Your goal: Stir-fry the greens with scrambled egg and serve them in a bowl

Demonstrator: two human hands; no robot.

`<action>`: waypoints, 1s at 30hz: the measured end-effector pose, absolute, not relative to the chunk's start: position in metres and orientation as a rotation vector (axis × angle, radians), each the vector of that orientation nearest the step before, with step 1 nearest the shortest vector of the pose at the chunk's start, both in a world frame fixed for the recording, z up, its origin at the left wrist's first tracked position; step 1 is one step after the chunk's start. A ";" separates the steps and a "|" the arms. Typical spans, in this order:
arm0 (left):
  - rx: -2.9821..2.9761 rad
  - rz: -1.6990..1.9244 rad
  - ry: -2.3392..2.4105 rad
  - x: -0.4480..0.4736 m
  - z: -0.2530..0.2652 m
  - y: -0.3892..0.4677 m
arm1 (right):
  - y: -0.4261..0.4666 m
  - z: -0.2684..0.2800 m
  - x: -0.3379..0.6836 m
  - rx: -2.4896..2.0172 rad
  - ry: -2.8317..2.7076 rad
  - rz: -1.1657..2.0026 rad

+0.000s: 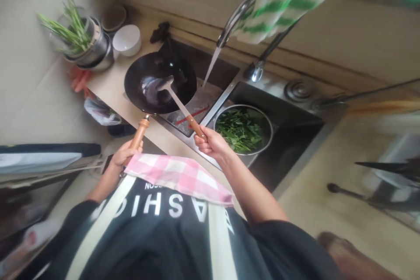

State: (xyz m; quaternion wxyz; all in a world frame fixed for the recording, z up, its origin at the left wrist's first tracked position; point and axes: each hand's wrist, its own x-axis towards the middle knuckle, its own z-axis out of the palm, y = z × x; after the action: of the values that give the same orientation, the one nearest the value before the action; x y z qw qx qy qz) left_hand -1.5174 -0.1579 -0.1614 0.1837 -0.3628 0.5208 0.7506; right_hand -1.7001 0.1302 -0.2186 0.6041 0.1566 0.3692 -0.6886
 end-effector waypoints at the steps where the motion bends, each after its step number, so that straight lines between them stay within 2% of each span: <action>1: -1.023 2.144 1.450 -1.512 -0.170 -0.154 | 0.121 -0.215 -1.698 0.399 0.835 -1.587; 9: -1.025 2.177 1.276 -1.502 -0.207 -0.131 | 0.083 -0.213 -1.679 0.625 0.758 -1.635; 16: -0.829 2.266 1.323 -1.514 -0.224 -0.118 | 0.108 -0.230 -1.676 0.695 0.917 -1.667; 22: -0.612 2.259 1.182 -1.542 -0.247 -0.109 | 0.133 -0.238 -1.675 0.671 1.109 -1.686; 27: -0.595 2.275 1.162 -1.547 -0.248 -0.109 | 0.162 -0.246 -1.715 0.518 1.717 -1.432; 30: -0.642 2.242 1.216 -1.539 -0.244 -0.114 | 0.179 -0.253 -1.786 0.613 2.257 -1.499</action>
State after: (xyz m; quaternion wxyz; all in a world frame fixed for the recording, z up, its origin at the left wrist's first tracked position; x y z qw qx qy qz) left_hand -1.5386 -0.1142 -0.2437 0.2531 -0.2362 0.4473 0.8247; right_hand -1.7857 0.1794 -0.2530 0.1810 0.2171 0.7990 -0.5308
